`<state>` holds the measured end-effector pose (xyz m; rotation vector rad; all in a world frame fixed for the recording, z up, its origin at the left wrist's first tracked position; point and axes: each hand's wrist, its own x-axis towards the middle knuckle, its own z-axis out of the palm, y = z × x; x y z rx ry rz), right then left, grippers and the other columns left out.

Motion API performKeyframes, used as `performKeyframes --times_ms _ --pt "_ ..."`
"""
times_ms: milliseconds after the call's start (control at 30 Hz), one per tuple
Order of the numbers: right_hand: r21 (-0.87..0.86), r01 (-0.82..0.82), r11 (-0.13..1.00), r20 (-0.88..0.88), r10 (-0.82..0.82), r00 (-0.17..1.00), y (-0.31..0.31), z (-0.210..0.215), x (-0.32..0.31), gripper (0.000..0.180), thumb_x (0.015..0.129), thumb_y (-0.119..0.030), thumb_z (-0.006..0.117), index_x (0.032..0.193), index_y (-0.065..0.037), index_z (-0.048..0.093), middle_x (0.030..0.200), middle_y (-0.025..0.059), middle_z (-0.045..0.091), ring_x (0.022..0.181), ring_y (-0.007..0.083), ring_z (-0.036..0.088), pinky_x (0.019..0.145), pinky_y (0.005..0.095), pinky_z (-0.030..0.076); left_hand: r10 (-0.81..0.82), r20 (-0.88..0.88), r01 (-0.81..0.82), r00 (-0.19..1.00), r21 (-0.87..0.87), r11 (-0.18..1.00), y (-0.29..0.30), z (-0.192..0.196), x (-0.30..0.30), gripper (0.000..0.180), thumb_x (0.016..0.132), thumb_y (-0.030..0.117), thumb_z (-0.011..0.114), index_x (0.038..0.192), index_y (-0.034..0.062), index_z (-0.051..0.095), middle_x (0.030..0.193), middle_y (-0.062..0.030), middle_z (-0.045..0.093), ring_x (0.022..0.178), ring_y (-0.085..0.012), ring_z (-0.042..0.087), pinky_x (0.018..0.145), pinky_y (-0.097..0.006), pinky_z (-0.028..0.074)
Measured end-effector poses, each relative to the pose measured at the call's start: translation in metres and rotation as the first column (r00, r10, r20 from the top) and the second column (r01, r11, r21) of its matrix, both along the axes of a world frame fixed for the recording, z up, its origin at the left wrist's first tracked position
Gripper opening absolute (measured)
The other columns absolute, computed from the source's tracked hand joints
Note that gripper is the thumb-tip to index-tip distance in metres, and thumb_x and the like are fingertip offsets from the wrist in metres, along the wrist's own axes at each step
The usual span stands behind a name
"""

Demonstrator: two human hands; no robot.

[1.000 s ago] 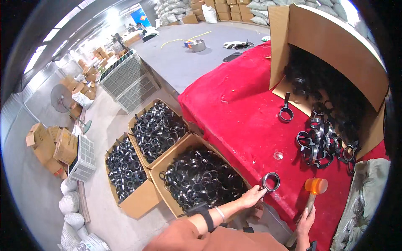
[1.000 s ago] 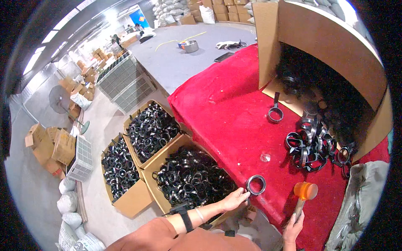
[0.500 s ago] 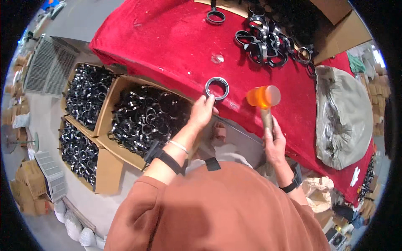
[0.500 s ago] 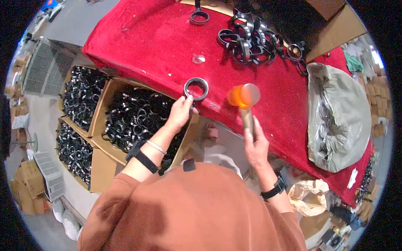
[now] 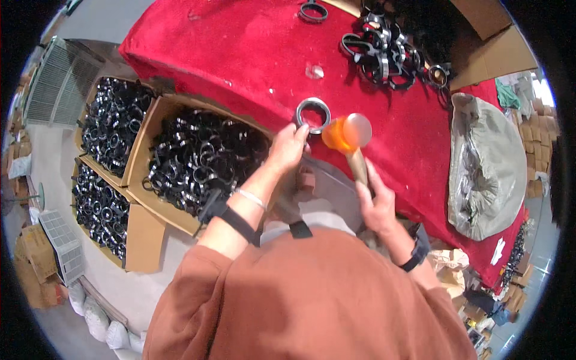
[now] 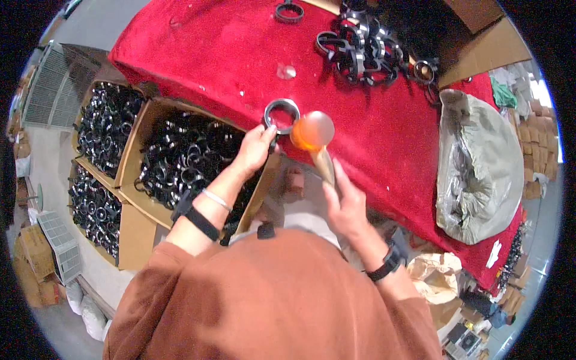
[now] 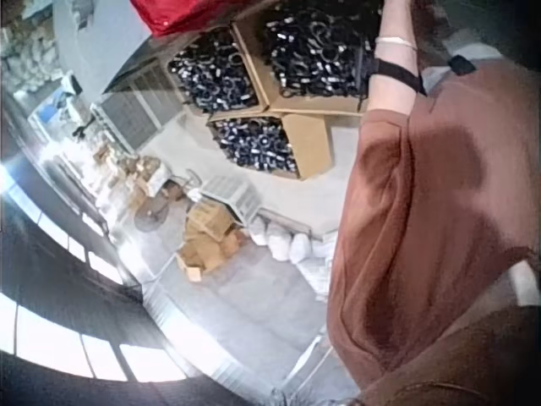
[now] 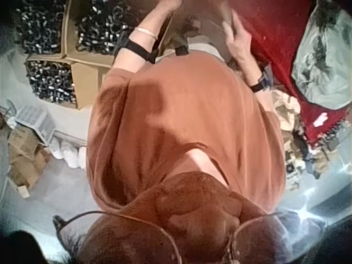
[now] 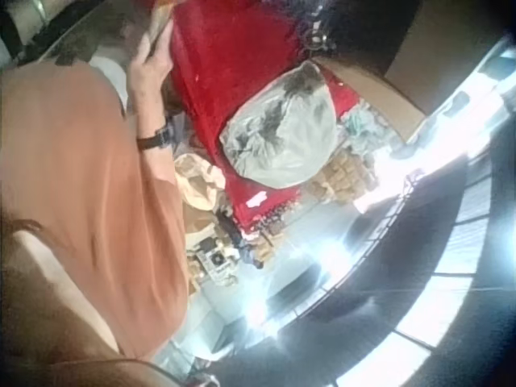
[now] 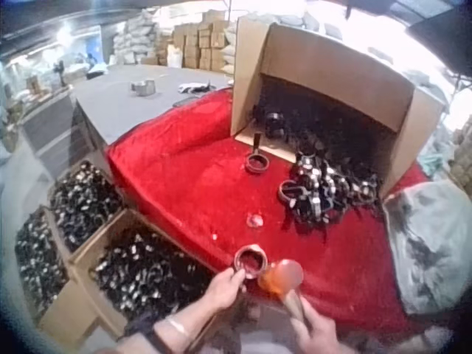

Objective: Assembling metal rings onto plastic components using a rubber mallet at a workstation.

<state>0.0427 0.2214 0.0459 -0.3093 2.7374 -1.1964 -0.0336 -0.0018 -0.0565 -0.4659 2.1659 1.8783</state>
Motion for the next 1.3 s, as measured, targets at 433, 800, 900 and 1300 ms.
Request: performKeyframes --times_ms 433,800,900,1300 --pt "0.209 -0.191 0.959 -0.075 0.21 0.975 -0.058 0.012 -0.114 0.044 0.091 -0.022 0.052 0.133 -0.01 0.046 0.099 0.0304 0.06 0.092 0.0441 0.06 0.075 0.0483 0.049 -0.047 0.103 0.053 0.994 -0.059 0.997 -0.002 0.008 0.008 0.042 0.089 0.045 0.048 0.084 0.0044 0.057 0.071 -0.0113 0.063 0.076 -0.026 0.063 0.071 -0.039 0.045" --pt "0.116 -0.139 0.983 -0.294 0.168 0.941 -0.016 0.007 -0.09 0.047 0.091 -0.015 0.054 0.135 -0.008 0.043 0.116 0.026 0.057 0.108 0.0322 0.059 0.089 0.0366 0.047 -0.006 -0.012 0.006 1.0 -0.022 1.0 -0.006 0.003 0.004 0.037 0.09 0.038 0.049 0.083 0.0024 0.059 0.069 -0.0114 0.062 0.071 -0.0242 0.061 0.07 -0.036 0.045" --pt "0.158 -0.005 0.987 0.002 0.005 1.0 -0.007 0.016 -0.095 0.045 0.092 -0.021 0.052 0.135 -0.009 0.043 0.114 0.0269 0.056 0.103 0.0396 0.058 0.085 0.0412 0.049 -0.033 -0.004 0.033 0.999 0.007 0.999 -0.009 -0.006 -0.003 0.037 0.089 0.038 0.051 0.084 0.0023 0.059 0.069 -0.0115 0.062 0.069 -0.0237 0.061 0.068 -0.037 0.045" --pt "0.324 -0.32 0.89 0.018 0.332 0.943 -0.065 0.018 -0.101 0.044 0.092 -0.025 0.051 0.133 -0.012 0.045 0.098 0.0269 0.062 0.09 0.0404 0.063 0.076 0.046 0.05 0.089 -0.012 -0.089 0.996 0.0 0.996 0.002 -0.018 0.007 0.042 0.088 0.039 0.054 0.087 -0.0034 0.06 0.07 -0.0157 0.062 0.071 -0.0251 0.062 0.067 -0.037 0.044"
